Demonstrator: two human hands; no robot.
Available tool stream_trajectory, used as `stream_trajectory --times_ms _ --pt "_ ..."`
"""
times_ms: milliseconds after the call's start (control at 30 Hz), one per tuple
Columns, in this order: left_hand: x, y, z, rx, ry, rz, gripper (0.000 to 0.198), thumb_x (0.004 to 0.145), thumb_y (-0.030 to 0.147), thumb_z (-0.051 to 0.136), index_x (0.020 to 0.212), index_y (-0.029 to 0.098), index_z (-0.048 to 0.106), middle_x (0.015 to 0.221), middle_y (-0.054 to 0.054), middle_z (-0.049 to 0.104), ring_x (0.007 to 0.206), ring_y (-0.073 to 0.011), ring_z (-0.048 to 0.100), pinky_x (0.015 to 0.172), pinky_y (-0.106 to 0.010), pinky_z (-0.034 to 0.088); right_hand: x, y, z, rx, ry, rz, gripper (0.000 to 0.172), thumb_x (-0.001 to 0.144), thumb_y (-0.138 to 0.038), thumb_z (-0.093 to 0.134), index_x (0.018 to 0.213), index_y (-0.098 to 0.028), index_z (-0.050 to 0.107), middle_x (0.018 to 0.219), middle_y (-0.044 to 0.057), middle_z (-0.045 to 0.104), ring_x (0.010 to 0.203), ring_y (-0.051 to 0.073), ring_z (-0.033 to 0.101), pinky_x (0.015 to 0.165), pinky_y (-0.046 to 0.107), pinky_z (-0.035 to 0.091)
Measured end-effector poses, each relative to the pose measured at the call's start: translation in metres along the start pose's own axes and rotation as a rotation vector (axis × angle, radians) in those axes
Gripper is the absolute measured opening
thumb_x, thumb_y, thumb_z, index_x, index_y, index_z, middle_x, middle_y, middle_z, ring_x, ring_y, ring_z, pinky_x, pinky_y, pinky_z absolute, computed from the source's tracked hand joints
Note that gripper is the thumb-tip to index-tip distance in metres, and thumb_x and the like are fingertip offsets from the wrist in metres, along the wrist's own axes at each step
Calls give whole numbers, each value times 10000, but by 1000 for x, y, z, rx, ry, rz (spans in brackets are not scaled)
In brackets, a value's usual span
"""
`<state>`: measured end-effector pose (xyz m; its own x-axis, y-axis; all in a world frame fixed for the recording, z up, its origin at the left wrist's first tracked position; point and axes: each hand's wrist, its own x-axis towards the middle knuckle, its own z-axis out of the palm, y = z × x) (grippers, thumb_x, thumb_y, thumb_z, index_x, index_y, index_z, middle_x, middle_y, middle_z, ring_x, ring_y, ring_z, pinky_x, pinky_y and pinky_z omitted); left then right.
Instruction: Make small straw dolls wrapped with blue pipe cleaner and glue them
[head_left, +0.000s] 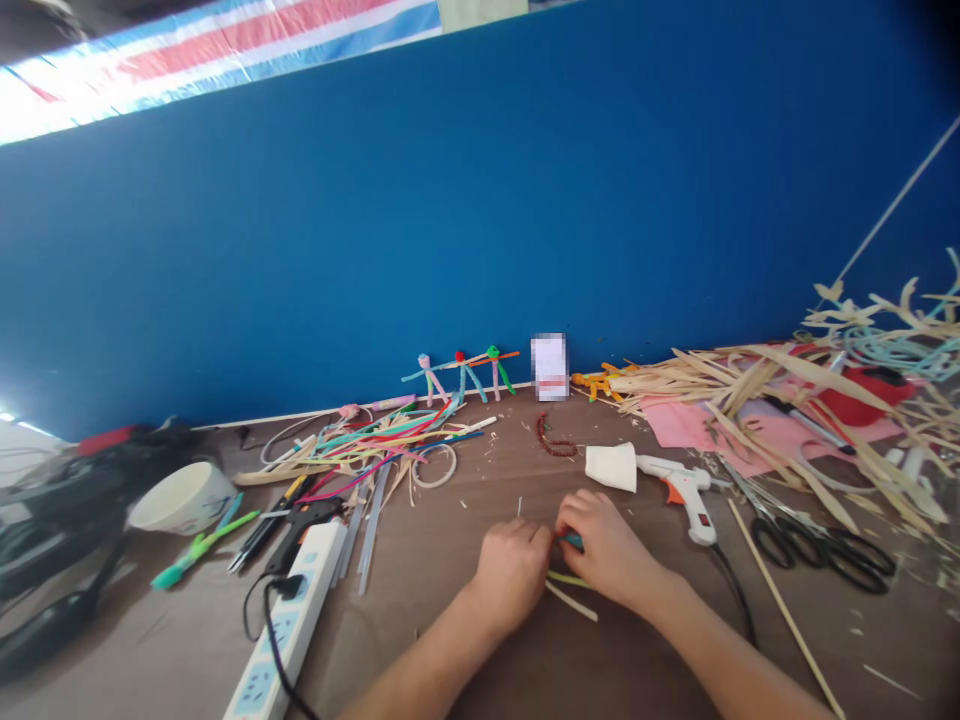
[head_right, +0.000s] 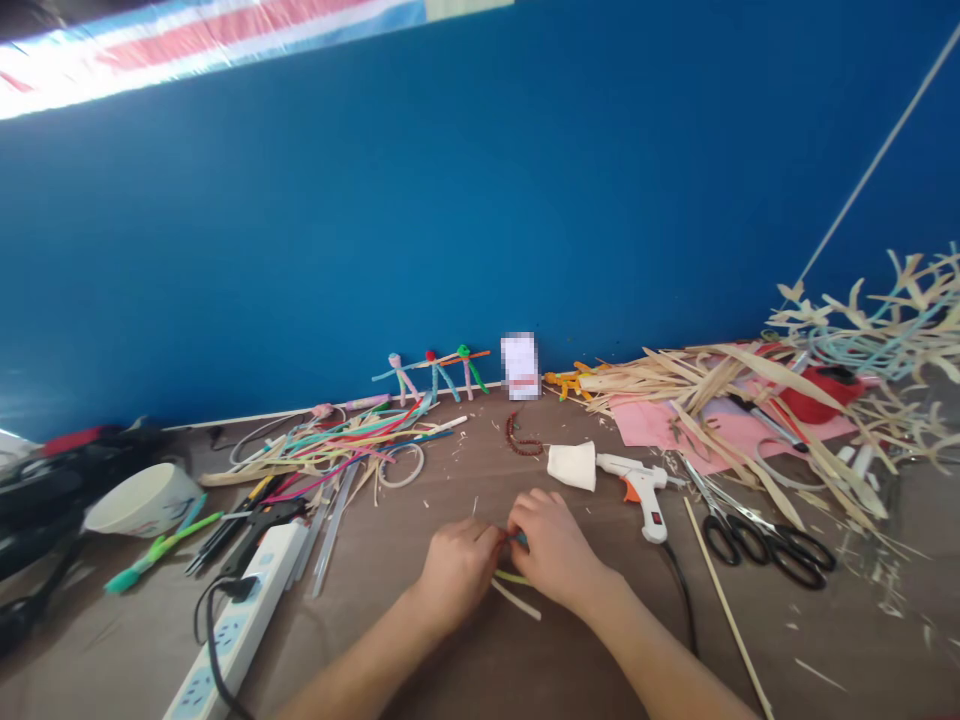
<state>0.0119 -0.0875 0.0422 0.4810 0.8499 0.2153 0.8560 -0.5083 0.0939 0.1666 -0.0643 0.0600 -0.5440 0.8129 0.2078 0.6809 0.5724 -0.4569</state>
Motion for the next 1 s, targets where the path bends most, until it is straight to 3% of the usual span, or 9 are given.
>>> stream_trajectory --times_ms 200,333,433,533,633,767,900,1000 --pt "5 -3 13 -12 -31 -18 132 768 164 435 770 178 567 683 -40 615 638 -172 564 582 -278 444 3 9 12 -59 -6 13 58 661 -109 533 650 -166 527 723 10 537 759 155 439 691 282 296" --pt "8 -2 12 -94 -74 -123 159 774 169 425 803 167 582 715 -68 631 664 -181 580 612 -296 457 4 13 19 -64 -6 41 44 695 -132 535 704 -170 554 773 26 549 789 169 454 693 298 318" --pt "6 -8 11 -303 39 -194 207 754 194 472 937 175 566 863 -71 636 808 -180 574 724 -297 451 4 17 18 -14 -1 54 181 699 -144 551 875 -176 572 888 48 549 861 187 457 729 318 343" --pt "-5 -21 10 -502 177 -283 250 791 170 404 997 159 545 960 -79 615 874 -153 560 766 -270 444 -1 23 10 74 50 34 363 698 -102 535 1052 -177 513 1001 63 518 943 186 438 807 330 347" --pt "-22 -33 8 -542 233 -344 233 805 176 382 937 156 573 916 -76 618 850 -155 563 745 -274 452 -12 24 0 154 147 64 304 737 -70 465 1019 -170 517 984 58 512 941 167 438 834 316 348" --pt "-43 -36 6 -452 242 -242 204 794 183 426 894 170 603 924 -79 606 883 -173 539 813 -327 425 -32 13 0 169 97 103 144 748 -157 516 880 -185 567 869 38 532 854 175 458 792 328 363" --pt "-46 -26 6 -331 169 -43 271 794 146 416 1002 194 583 1016 -94 563 929 -190 500 813 -357 422 -44 -1 14 83 2 128 308 681 -214 618 982 -203 557 909 48 514 874 203 439 780 343 355" --pt "-43 -22 10 -243 119 -5 307 797 123 395 1042 194 566 1042 -106 538 938 -204 480 801 -372 426 -47 -4 24 31 -15 155 267 712 -165 578 972 -223 567 885 44 504 852 194 436 738 319 353"
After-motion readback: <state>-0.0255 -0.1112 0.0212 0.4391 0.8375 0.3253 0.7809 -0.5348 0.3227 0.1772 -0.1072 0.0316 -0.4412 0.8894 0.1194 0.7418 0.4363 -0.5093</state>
